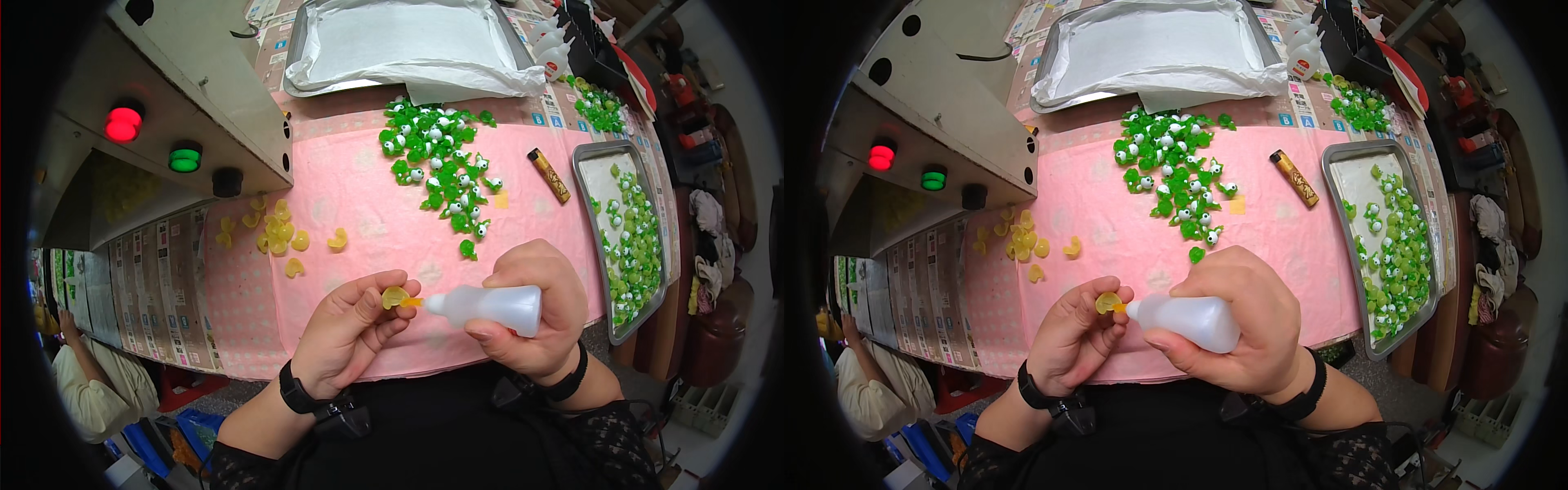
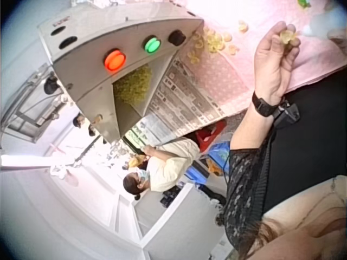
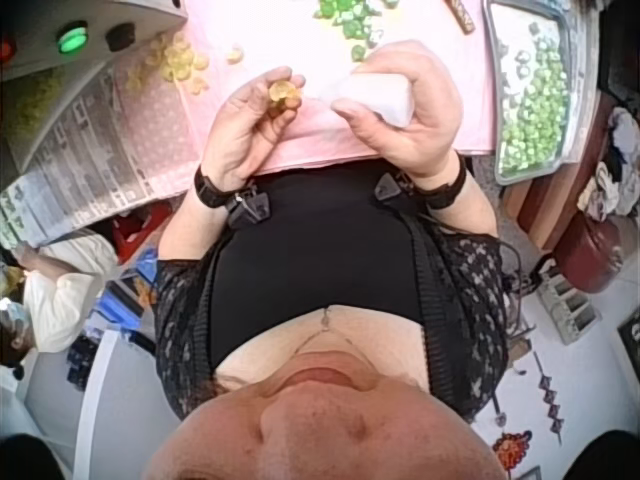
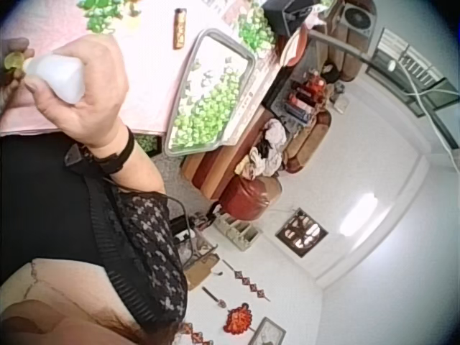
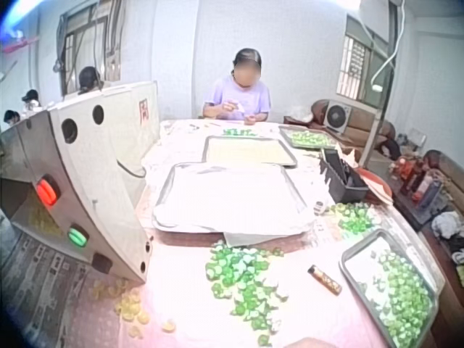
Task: The person assembles small green and white candy pieces by applying glue from a small bottle to yellow plastic shells and attaching the candies. They repeatedly pick up shells, apply glue, and place the candies, then set the assembled pieces on a pink mat and into a metal tray.
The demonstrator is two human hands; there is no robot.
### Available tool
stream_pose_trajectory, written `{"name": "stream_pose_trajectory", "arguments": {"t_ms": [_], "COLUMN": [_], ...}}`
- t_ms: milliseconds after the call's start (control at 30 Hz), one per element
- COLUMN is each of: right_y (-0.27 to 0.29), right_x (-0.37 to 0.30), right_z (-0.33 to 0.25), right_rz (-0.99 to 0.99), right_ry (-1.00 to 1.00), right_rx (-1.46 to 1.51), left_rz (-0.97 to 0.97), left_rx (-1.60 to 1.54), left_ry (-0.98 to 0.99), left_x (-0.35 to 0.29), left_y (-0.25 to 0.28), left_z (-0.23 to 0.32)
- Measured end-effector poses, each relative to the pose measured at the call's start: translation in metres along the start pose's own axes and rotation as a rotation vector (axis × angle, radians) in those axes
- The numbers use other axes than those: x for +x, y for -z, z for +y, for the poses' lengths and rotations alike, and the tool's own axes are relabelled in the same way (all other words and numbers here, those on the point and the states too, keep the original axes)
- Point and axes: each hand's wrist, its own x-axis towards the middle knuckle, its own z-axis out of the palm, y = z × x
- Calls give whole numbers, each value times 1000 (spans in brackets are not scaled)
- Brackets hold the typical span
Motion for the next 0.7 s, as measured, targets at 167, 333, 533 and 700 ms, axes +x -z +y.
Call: {"name": "stream_pose_trajectory", "arguments": {"t_ms": [167, 333, 533, 700], "right_y": [5, 6, 6, 5], "right_x": [1, 1, 1, 4], "right_z": [-1, -1, -2, 0], "right_rz": [21, 5, -11, 1], "right_ry": [-9, -11, -32, -13], "right_rx": [-11, -9, -17, -19], "left_rz": [3, 25, 20, 24], "left_rx": [3, 35, 56, 68], "left_ry": [-1, 1, 1, 38], "left_x": [0, 0, 0, 0], "left_y": [-2, -4, -5, -7], "left_z": [1, 1, 2, 4]}}
